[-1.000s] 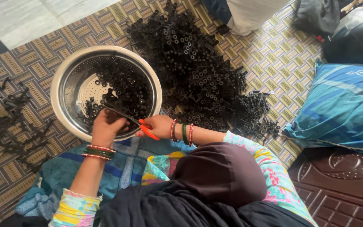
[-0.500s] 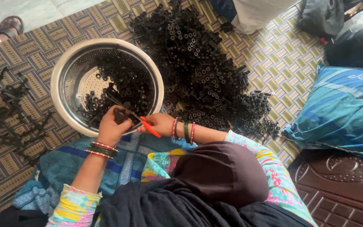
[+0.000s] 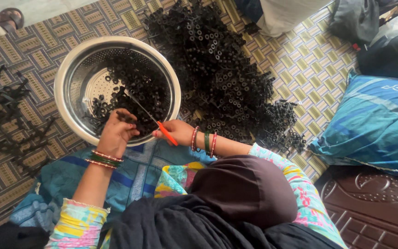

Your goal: The person sits on a patterned mat and uses orange-handled scissors to cut small black metal rings from a chain. The cut rings are dropped into a metal colander placed on the lap, while the remaining chain is held in the left hand.

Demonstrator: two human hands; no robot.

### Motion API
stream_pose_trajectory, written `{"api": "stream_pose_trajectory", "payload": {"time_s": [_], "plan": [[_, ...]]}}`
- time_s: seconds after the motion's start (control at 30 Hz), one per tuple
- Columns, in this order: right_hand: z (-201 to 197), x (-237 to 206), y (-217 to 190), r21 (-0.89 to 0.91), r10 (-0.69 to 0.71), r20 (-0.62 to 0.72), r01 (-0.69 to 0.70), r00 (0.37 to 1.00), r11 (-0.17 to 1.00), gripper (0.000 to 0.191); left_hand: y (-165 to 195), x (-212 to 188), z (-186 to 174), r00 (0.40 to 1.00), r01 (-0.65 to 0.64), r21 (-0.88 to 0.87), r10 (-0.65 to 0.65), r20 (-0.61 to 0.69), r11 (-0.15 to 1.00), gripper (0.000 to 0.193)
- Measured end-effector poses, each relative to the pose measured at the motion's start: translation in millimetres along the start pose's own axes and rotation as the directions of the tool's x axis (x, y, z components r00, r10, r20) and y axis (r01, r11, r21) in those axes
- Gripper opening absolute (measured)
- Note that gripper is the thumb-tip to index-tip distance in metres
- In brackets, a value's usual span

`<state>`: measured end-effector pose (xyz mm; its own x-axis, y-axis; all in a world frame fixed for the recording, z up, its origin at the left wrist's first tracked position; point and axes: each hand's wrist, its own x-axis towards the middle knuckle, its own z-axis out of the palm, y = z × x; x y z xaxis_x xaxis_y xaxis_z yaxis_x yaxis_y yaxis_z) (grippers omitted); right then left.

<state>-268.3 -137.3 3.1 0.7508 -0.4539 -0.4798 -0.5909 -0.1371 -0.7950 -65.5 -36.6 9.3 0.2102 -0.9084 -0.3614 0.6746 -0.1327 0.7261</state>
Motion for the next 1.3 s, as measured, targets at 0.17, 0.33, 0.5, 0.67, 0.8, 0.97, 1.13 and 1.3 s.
{"api": "stream_pose_trajectory", "payload": {"time_s": [0.17,0.33,0.5,0.67,0.8,0.97,1.13,1.3], "plan": [[0.4,-1.8,4.5,-0.023,-0.025,0.03,0.025,0.999,0.999,0.059,-3.6,6.8,-1.9,0.973,-0.188,0.084,0.197,-0.12,0.979,0.013],[0.3,0.7,7.4,-0.273,-0.1,0.091,0.121,0.991,0.954,0.063,-3.4,6.8,-10.2,0.952,-0.215,0.271,0.264,-0.155,0.938,0.015],[0.2,0.5,8.2,-0.246,-0.05,0.1,0.073,0.994,0.967,0.064,-9.7,6.2,-6.7,0.981,-0.16,0.172,0.176,-0.08,0.972,0.014],[3.7,1.8,10.0,-0.32,-0.043,0.045,0.056,0.998,0.946,0.063,-13.8,6.1,-4.2,0.987,-0.136,0.141,0.146,-0.069,0.981,0.012],[6.6,1.6,13.3,-0.334,0.0,0.002,0.001,1.0,0.943,0.061,-14.8,6.9,-8.1,0.985,-0.152,0.12,0.16,-0.065,0.981,0.012],[5.1,4.7,19.5,0.121,-0.096,0.116,0.082,0.989,0.989,0.056,-23.1,8.8,-9.2,0.982,-0.177,0.191,0.186,-0.031,0.965,0.018],[9.2,5.0,27.2,0.117,-0.017,0.115,0.004,0.993,0.993,0.053,-33.7,8.8,-12.5,0.985,-0.168,0.241,0.171,0.009,0.956,0.018],[9.0,4.5,25.5,-0.105,-0.049,0.025,0.051,0.998,0.993,0.051,-30.0,10.0,-23.4,0.989,-0.144,0.255,0.129,0.075,0.956,0.018]]}}
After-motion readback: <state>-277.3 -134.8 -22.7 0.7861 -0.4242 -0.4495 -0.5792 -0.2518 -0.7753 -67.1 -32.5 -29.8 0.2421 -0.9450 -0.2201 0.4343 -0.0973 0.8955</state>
